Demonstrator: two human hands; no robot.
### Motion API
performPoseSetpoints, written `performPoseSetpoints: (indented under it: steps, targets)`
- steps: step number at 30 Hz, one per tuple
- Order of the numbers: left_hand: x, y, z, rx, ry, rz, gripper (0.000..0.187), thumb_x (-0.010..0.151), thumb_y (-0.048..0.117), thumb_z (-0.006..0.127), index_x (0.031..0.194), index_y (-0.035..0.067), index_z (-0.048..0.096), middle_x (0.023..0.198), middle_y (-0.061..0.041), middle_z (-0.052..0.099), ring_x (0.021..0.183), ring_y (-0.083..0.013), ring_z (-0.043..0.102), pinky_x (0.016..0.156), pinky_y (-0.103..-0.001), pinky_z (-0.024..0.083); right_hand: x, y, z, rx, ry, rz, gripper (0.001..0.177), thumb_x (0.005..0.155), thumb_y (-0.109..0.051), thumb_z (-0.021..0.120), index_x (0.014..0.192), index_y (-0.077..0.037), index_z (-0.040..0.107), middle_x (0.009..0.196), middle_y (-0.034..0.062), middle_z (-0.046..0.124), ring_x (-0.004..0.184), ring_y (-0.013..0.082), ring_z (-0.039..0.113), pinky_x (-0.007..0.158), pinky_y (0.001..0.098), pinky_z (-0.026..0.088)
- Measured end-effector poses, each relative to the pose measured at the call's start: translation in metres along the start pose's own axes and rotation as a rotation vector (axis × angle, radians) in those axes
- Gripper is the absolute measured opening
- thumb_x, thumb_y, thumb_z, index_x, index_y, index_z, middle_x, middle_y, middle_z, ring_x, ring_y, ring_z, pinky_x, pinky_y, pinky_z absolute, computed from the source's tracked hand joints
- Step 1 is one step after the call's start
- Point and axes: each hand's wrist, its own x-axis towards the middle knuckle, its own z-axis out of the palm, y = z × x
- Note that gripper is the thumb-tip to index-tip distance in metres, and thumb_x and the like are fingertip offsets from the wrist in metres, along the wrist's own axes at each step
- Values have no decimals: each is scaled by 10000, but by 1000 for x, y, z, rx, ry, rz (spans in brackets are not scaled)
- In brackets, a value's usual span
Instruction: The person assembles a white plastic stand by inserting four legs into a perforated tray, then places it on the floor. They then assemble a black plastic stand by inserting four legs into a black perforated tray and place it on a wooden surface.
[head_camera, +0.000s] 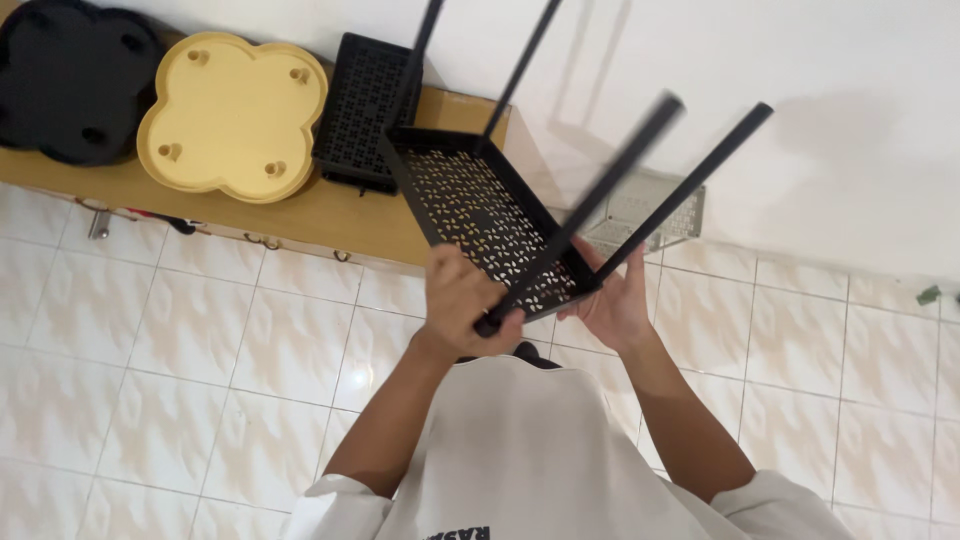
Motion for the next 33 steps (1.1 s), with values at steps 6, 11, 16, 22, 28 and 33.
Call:
performPoseSetpoints:
  steps: [6, 11, 16, 22, 28, 33]
  targets:
    - [-21, 21, 46, 282, -150, 223, 297, 849, 332, 888, 896, 162, 649, 815, 14, 526, 794, -192, 517, 825, -378, 410, -2, -8, 18, -27, 51, -79, 830, 887, -565, 543, 1573, -138, 351, 1499, 50, 549, 1287, 201, 592, 952, 367, 562]
    - [-21, 26, 59, 184, -174, 121, 394, 829, 469, 805, 1038, 160, 678, 1029, -26, 616, 972, -249, 616, 980, -442, 434, 7, -23, -11, 10, 325, -100, 682, 875, 13, 486, 1543, -117, 439, 1414, 88, 598, 1213, 224, 595, 977, 375, 532]
    - [-1, 20, 38, 317, 310, -332, 729, 899, 313, 826, 1409, 5, 406, 1343, -111, 472, 1256, -272, 452, 1080, -492, 395, -2, -42, -55, -115, 334, -246, 685, 858, 63, 467, 1527, -84, 465, 1410, 81, 596, 1241, 201, 589, 1050, 349, 512]
    - [30, 4, 28, 281, 138, -414, 502, 911, 99, 823, 1328, -10, 565, 1274, -165, 628, 1200, -313, 604, 994, -424, 513, -8, -60, -93, -246, 330, -283, 675, 838, 83, 449, 1498, -50, 492, 1387, 96, 614, 1247, 207, 583, 1084, 341, 493]
    - [31, -1, 22, 295, 146, -456, 211, 881, 40, 824, 1073, 30, 737, 1028, -74, 675, 852, -192, 700, 717, -278, 564, -10, -69, -99, -289, 386, -256, 675, 815, 92, 444, 1475, -39, 508, 1372, 103, 613, 1233, 209, 592, 1079, 347, 496]
    - [29, -19, -19, 106, -105, -431, 206, 830, 67, 870, 996, -3, 772, 828, -55, 655, 656, -171, 619, 572, -310, 476, -5, -70, -95, -260, 399, -159, 634, 826, 54, 446, 1449, -29, 529, 1321, 125, 636, 1176, 233, 627, 1030, 360, 531]
